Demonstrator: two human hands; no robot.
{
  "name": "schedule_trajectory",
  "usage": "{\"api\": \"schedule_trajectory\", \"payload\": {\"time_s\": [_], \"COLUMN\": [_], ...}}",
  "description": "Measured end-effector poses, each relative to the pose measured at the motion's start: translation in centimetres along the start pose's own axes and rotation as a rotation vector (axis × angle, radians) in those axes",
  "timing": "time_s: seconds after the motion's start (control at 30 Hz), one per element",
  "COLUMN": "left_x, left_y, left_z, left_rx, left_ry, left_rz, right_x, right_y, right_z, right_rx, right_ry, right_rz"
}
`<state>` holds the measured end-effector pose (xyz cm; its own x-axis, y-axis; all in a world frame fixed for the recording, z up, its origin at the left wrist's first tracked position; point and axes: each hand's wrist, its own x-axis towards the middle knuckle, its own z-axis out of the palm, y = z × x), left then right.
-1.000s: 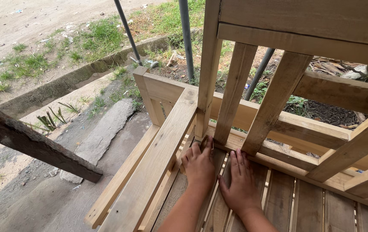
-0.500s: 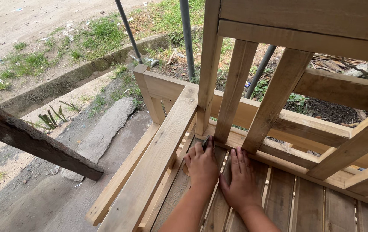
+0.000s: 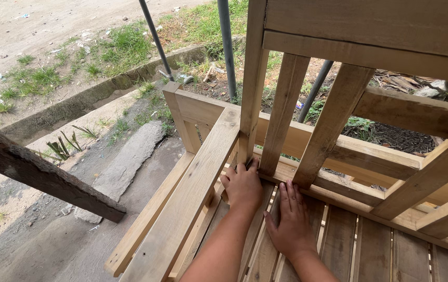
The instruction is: The person sands the surfaces of a wooden chair using a sanding block. They work on the armrests, seat slats, and backrest slats, moving the sanding block back and forth across each surface.
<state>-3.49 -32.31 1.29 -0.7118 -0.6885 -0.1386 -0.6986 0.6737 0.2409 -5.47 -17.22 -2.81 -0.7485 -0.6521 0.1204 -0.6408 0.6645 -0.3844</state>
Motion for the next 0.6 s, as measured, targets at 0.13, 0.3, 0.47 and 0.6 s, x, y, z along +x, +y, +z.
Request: {"api": "schedule_trajectory", "payload": {"time_s": [0.13,0.3,0.47,0.6], "left_x": [-0.9,-0.1,0.5,-3.9], "left_y": [-0.3,-0.3,-0.7,-3.7], "left_z": [-0.8,-0.7,-0.4,0.4], "left_rx": [0.018,0.027,0.012,0.035], "left_ry": [-0.052,-0.023,-0.013,0.117], "left_rz": [-0.008,0.022,0.031,0.116], "right_x": [0.1,0.1,0.0,0.3], "right_y": [0.0,-0.1,0.1,0.6], "right_z": [0.0,-0.1,0.4,0.8], "right_rx": [0.026,0.005,0.012,0.043], "right_ry": [0.067,0.014,0.038,0.105], "right_rz": [-0.059,0.004,-0.017,-0.060]}}
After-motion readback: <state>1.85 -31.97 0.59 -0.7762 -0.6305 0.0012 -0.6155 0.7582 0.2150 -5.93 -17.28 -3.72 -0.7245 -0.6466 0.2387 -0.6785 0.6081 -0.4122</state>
